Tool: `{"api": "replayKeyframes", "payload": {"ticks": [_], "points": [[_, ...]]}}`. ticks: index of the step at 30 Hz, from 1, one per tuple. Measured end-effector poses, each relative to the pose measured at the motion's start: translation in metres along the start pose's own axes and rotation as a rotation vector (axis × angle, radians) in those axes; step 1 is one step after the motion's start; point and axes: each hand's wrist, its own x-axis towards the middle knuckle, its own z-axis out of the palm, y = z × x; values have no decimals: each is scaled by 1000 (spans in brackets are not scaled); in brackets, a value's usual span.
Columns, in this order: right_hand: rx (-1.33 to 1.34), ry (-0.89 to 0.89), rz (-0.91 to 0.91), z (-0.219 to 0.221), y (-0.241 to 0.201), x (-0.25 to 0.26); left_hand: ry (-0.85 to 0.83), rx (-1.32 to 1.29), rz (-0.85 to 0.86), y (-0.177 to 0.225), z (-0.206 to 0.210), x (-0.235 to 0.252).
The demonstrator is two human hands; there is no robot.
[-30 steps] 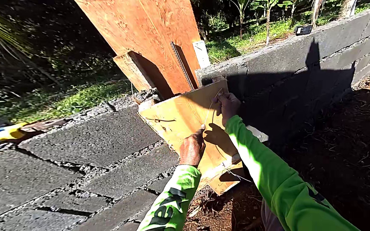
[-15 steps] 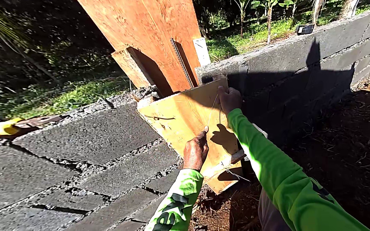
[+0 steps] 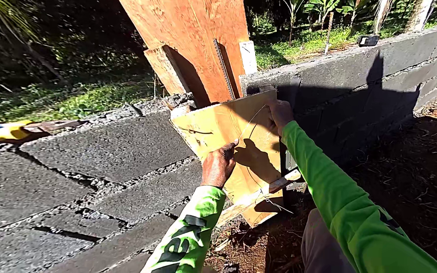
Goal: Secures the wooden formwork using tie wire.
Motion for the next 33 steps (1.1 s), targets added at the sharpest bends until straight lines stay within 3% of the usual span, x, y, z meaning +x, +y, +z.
{"api": "replayKeyframes", "payload": {"ticks": [1, 2, 3, 4, 7, 10, 14, 18, 25, 29, 33], "points": [[-110, 34, 73, 3, -29, -19, -14, 5, 9, -1, 1, 1], [-200, 3, 543, 11, -90, -28, -36, -2, 9, -1, 3, 1], [-72, 20, 85, 3, -31, -19, -50, -8, 9, -1, 7, 1], [41, -28, 41, 0, -6, -2, -60, -11, 10, -1, 13, 0], [-185, -98, 233, -4, -12, 19, -113, -26, -4, 4, 24, -5], [-363, -171, 265, -11, -25, 23, -186, -148, 11, 6, 26, 1], [-212, -211, 212, -16, -10, 24, -183, -467, -26, 26, 19, 29], [-92, -155, 82, -12, 10, 20, -146, -537, 2, 64, 9, 68], [337, -168, -73, -7, 47, 0, 19, -152, 159, 98, 7, 101], [383, -99, -92, -2, 58, -6, 70, 23, 175, 108, 9, 99], [317, 44, -179, 9, 61, -5, 122, -26, 198, 116, 16, 102]]}}
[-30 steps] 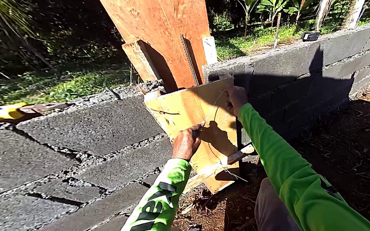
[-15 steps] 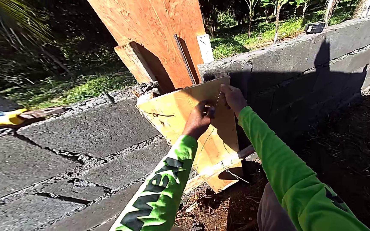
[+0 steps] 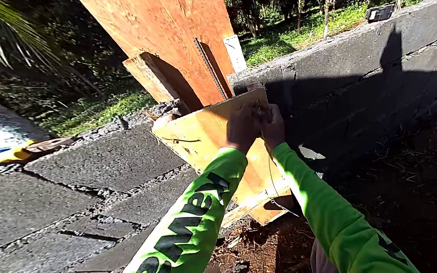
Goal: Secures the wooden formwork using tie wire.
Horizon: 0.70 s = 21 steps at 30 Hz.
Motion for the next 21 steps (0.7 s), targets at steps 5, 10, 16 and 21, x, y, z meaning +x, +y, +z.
{"api": "replayKeyframes", "payload": {"ticks": [5, 10, 16, 21], "points": [[-135, 85, -122, 3, 12, 2, 92, -51, 9, 8, 10, 4], [-142, 55, -175, -4, 22, 6, 27, 136, -48, 14, 17, 2], [-308, -19, -314, -24, 19, 17, 2, 211, -7, 12, 15, 8], [-373, -91, -298, -32, 12, 31, 66, 103, -25, 12, 13, 18]]}}
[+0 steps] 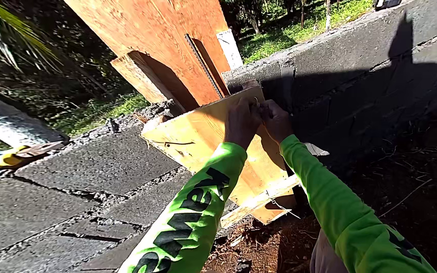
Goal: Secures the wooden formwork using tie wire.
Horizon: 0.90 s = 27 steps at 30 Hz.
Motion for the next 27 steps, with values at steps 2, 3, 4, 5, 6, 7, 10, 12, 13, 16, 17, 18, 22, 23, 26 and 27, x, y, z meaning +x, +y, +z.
{"api": "replayKeyframes", "payload": {"ticks": [2, 3, 4, 5, 6, 7, 10, 12, 13, 16, 17, 18, 22, 23, 26, 27], "points": [[-66, -33, -14, -8, 1, 3, -21, 32, 0, 2, -3, 2], [-106, -63, -22, -15, 0, 5, -38, 64, 0, 3, -4, 2], [-142, -95, -36, -21, 0, 9, -58, 105, -1, 4, -7, 3], [-180, -126, -65, -28, -1, 14, -78, 149, 2, 6, -10, 5], [-216, -155, -102, -34, -1, 19, -100, 194, 10, 9, -13, 6], [-245, -183, -139, -41, 0, 24, -119, 238, 28, 11, -16, 7], [-273, -305, -166, -55, -4, 40, -133, 310, 59, 11, -21, 9], [-261, -379, -84, -61, -13, 45, -63, 260, 54, 9, -14, 6], [-265, -406, -37, -64, -20, 48, -8, 214, 36, 9, -7, 5], [-297, -474, 67, -69, -39, 50, 93, 80, -60, 8, 10, 0], [-302, -484, 81, -68, -42, 49, 107, 52, -89, 8, 13, -1], [-297, -487, 97, -67, -45, 49, 120, 22, -122, 8, 16, -2], [-244, -461, 189, -63, -59, 45, 182, -166, -292, 16, 31, -4], [-238, -450, 206, -62, -63, 43, 222, -203, -331, 18, 36, -5], [-215, -428, 295, -59, -73, 41, 355, -316, -432, 28, 50, -8], [-212, -422, 322, -58, -76, 40, 407, -374, -469, 33, 56, -8]]}}
